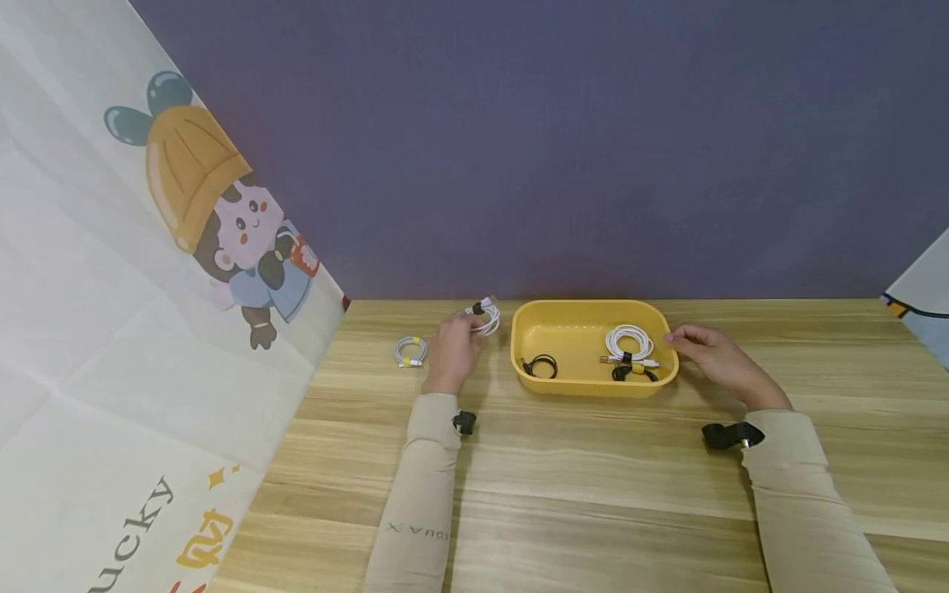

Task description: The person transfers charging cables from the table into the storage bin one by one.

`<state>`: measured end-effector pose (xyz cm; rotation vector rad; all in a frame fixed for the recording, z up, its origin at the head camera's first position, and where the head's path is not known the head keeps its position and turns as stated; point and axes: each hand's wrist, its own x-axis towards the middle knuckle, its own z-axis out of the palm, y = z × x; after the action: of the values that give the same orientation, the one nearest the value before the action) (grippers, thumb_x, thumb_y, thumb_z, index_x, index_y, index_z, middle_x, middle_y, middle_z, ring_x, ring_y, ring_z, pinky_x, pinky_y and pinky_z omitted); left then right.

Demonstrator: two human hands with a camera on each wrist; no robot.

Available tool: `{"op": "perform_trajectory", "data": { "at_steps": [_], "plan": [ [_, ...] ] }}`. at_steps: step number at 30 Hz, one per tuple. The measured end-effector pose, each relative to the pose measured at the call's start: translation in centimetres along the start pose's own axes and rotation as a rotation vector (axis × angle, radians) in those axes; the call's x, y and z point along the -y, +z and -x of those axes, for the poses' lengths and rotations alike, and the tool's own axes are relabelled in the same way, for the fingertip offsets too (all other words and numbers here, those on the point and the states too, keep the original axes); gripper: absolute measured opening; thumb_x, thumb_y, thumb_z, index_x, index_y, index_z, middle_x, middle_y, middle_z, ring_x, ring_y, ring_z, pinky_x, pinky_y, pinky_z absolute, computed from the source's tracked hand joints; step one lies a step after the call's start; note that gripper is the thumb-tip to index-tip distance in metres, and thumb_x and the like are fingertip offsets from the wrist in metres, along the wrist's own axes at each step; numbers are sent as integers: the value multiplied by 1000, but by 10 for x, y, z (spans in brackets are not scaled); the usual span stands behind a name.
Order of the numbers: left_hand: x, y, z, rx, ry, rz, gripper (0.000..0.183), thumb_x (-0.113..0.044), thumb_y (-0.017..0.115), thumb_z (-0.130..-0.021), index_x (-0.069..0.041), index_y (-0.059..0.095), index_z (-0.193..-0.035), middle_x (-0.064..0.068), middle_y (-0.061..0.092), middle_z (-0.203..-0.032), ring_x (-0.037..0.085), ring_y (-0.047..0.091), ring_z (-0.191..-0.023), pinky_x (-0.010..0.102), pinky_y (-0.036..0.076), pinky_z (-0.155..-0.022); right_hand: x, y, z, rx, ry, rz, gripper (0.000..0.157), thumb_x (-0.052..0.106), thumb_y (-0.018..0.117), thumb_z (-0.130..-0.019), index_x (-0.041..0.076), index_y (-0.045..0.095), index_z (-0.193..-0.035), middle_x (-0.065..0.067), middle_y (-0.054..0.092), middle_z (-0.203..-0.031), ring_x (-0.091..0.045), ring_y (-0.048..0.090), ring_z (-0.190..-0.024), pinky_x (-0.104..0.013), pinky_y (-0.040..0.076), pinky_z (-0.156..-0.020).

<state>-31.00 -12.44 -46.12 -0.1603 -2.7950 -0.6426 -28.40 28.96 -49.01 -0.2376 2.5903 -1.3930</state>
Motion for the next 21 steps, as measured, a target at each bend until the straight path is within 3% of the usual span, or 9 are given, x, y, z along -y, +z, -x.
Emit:
{"op": "perform_trajectory", "data": {
  "at_steps": [14,21],
  "plan": [
    [-1,-1,0,-51,58,4,18,-15,76,-92,-12,76,-110,5,73,-109,27,71,-99,43,59,-84,0,1,-2,2,-15,21,49,46,43,-109,1,59,-108,-7,58,-117,-6,53,-98,-32,41,-80],
    [-4,-3,-1,-73,88,21,17,-12,75,-92,-11,75,-109,5,73,-110,27,70,-101,44,59,-87,-1,1,-2,-2,-8,21,48,45,43,-109,-1,58,-109,-5,58,-110,-13,50,-95,-34,39,-77]
  ]
}}
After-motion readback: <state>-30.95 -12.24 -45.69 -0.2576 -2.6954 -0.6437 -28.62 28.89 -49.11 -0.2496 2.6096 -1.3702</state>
